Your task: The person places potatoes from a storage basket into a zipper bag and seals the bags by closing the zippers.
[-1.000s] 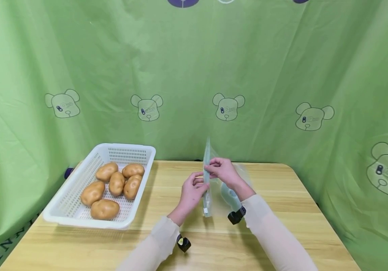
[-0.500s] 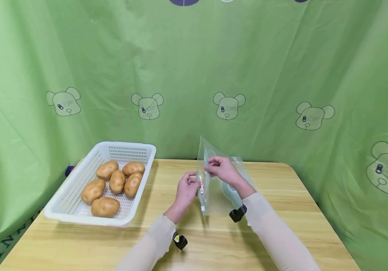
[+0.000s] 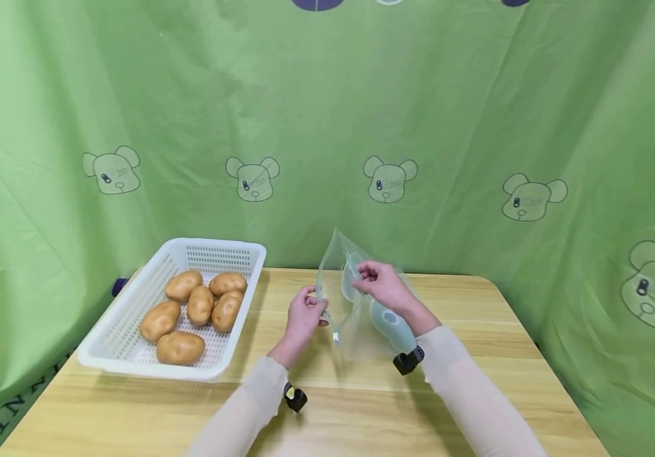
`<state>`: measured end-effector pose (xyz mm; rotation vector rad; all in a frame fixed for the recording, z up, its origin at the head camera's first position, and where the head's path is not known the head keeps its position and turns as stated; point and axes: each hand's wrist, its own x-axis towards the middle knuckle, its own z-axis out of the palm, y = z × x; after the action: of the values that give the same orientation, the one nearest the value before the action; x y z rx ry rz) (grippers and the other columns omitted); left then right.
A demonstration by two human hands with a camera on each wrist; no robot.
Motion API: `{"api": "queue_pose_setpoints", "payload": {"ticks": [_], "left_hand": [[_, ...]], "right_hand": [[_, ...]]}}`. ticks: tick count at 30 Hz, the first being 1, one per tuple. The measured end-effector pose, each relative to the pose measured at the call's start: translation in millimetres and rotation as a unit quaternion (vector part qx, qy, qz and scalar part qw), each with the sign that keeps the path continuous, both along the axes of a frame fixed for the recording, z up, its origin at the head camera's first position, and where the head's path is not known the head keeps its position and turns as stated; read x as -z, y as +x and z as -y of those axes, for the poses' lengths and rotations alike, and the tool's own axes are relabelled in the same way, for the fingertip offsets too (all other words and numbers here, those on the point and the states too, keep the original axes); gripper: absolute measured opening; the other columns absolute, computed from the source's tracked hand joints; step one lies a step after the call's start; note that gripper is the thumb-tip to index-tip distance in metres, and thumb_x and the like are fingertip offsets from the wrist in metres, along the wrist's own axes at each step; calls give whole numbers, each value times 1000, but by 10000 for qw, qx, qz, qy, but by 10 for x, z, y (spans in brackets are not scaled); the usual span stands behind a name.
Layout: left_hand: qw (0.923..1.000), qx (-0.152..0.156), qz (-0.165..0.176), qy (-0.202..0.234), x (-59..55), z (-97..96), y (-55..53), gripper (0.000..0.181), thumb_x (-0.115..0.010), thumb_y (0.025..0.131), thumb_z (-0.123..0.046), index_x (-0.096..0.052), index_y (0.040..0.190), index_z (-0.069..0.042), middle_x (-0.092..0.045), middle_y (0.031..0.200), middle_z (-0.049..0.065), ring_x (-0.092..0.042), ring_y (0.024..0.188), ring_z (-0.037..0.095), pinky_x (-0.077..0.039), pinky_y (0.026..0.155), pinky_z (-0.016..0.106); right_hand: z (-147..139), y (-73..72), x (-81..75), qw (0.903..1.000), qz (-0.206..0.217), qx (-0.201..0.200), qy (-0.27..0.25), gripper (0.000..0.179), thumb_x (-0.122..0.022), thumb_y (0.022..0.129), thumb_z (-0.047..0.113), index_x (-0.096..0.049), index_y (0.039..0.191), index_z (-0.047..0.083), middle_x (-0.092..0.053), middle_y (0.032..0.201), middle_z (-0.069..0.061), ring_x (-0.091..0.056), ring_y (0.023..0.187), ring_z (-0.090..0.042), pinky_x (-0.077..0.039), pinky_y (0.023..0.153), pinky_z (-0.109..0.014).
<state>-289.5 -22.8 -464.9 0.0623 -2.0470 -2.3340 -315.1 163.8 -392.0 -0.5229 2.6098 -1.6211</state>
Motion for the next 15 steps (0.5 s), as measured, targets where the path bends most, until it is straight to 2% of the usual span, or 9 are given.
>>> {"api": "queue_pose_setpoints", "payload": {"ticks": [6, 11, 15], "left_hand": [[9998, -201, -45, 70, 4, 80, -32, 33, -59, 87, 2, -57, 119, -1, -58, 90, 11, -64, 71, 22, -56, 55, 30], [9998, -181, -112, -53, 25, 138, -35, 46, -53, 86, 7, -50, 130, -3, -59, 108, 21, -65, 73, 20, -57, 59, 33], [9998, -107, -71, -171, 58, 179, -39, 55, -48, 83, 12, -46, 136, -4, -58, 115, 22, -66, 78, 27, -57, 58, 31]], "right_hand": [[-52, 10, -15, 9999, -95, -4, 89, 29, -62, 87, 2, -59, 114, -8, -60, 85, -11, -56, 72, -19, -52, 62, -27], [-105, 7, -18, 9992, -228, -136, 285, 25, -60, 88, 0, -60, 112, -6, -59, 83, -13, -57, 69, -22, -53, 58, -28], [-134, 18, -31, 9976, -385, -72, 573, 22, -58, 89, -2, -61, 111, -5, -59, 84, -16, -58, 67, -23, -53, 56, -29]]}}
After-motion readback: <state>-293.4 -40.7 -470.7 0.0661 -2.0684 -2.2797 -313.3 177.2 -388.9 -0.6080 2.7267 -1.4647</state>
